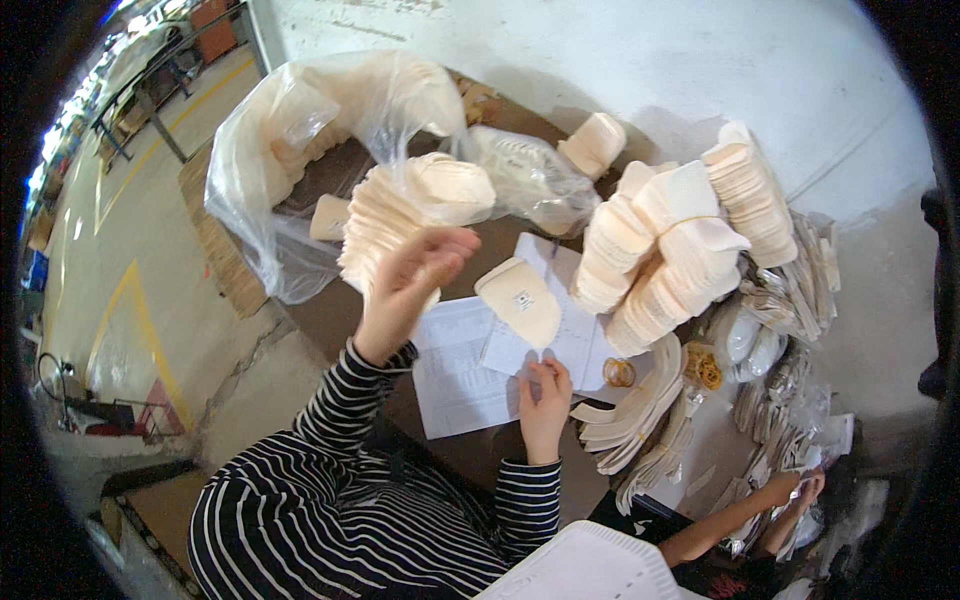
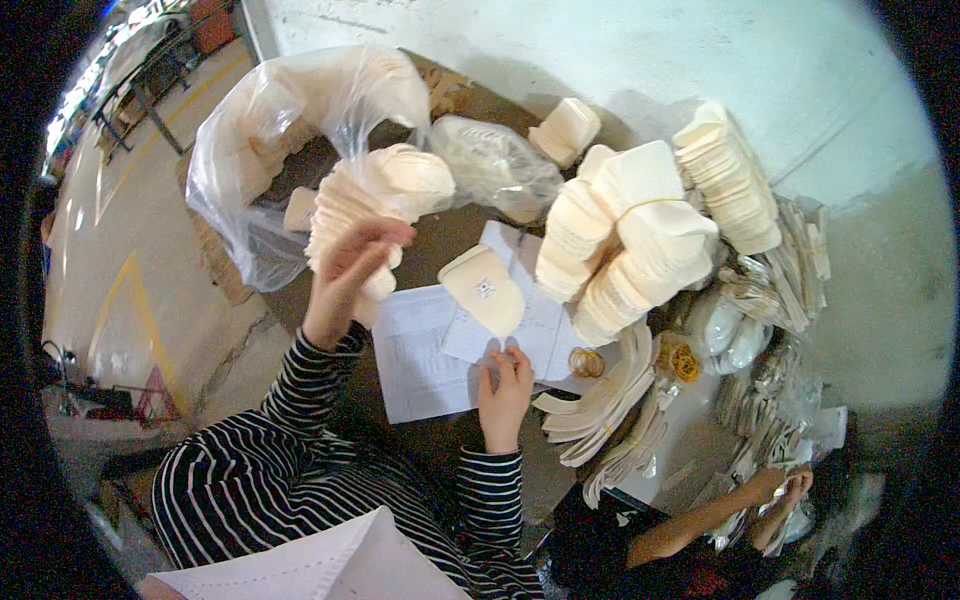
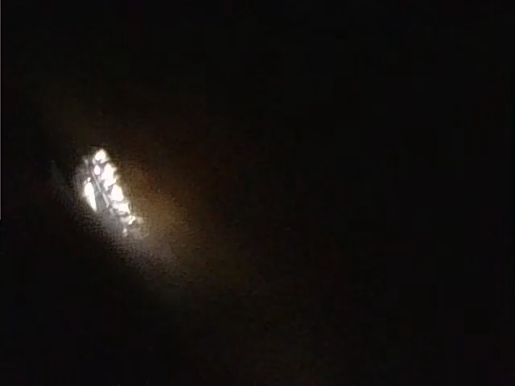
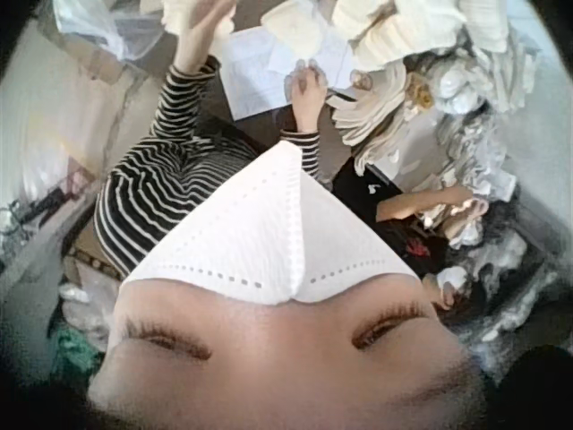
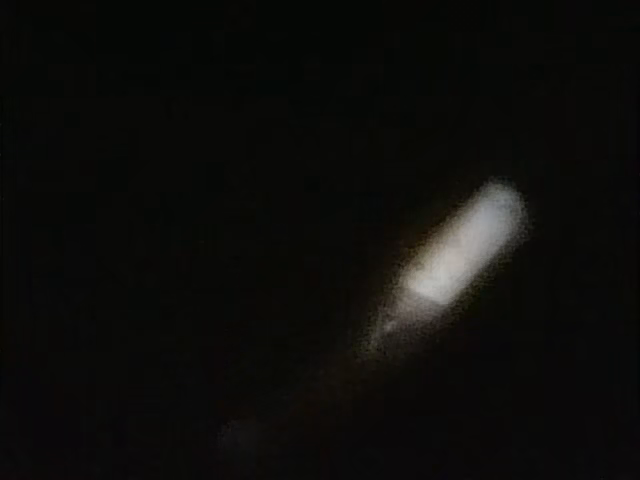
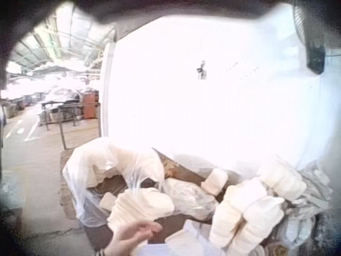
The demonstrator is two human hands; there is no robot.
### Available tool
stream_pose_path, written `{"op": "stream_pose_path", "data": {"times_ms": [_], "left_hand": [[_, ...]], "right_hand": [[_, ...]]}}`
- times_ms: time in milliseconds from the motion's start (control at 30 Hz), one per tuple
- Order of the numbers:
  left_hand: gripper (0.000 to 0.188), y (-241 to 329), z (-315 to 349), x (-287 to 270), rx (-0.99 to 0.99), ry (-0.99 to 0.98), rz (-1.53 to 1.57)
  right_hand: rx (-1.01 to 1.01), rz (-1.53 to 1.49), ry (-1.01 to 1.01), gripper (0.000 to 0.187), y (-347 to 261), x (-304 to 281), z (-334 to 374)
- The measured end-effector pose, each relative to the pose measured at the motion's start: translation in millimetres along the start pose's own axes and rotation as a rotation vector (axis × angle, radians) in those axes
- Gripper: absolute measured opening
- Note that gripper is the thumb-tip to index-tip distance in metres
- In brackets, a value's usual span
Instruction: The person repeatedly picks up stacks of white fabric pads, aligns them, and places them into a larger stack on the table. The person also handles rubber bands and a document on the table while organizing the pads.
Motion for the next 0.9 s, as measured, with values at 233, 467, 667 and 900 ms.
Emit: {"op": "stream_pose_path", "data": {"times_ms": [233,467,667,900], "left_hand": [[0.029,-37,25,-147,-0.059,0.523,-0.456],[0.024,-31,16,-139,0.049,0.336,-0.794],[0.026,-39,-3,-118,0.174,0.058,-0.859],[0.096,-67,-9,-122,0.233,-0.384,-0.642]], "right_hand": [[0.150,-0.141,-0.022,0.030,-7,-2,1],[-0.052,-0.355,-0.006,0.036,-90,-8,-16],[-0.538,-0.495,-0.306,0.041,-219,34,-50],[-0.841,-0.107,-0.290,0.046,-242,126,-75]]}}
Point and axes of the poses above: each hand's wrist, its own z-axis away from the middle knuckle, its own x-axis out of the palm, y = z × x, the point moved 8 cm from there along -z, towards the middle knuckle, and after that the axes turned 9 degrees about y, right-handed, at the moved point
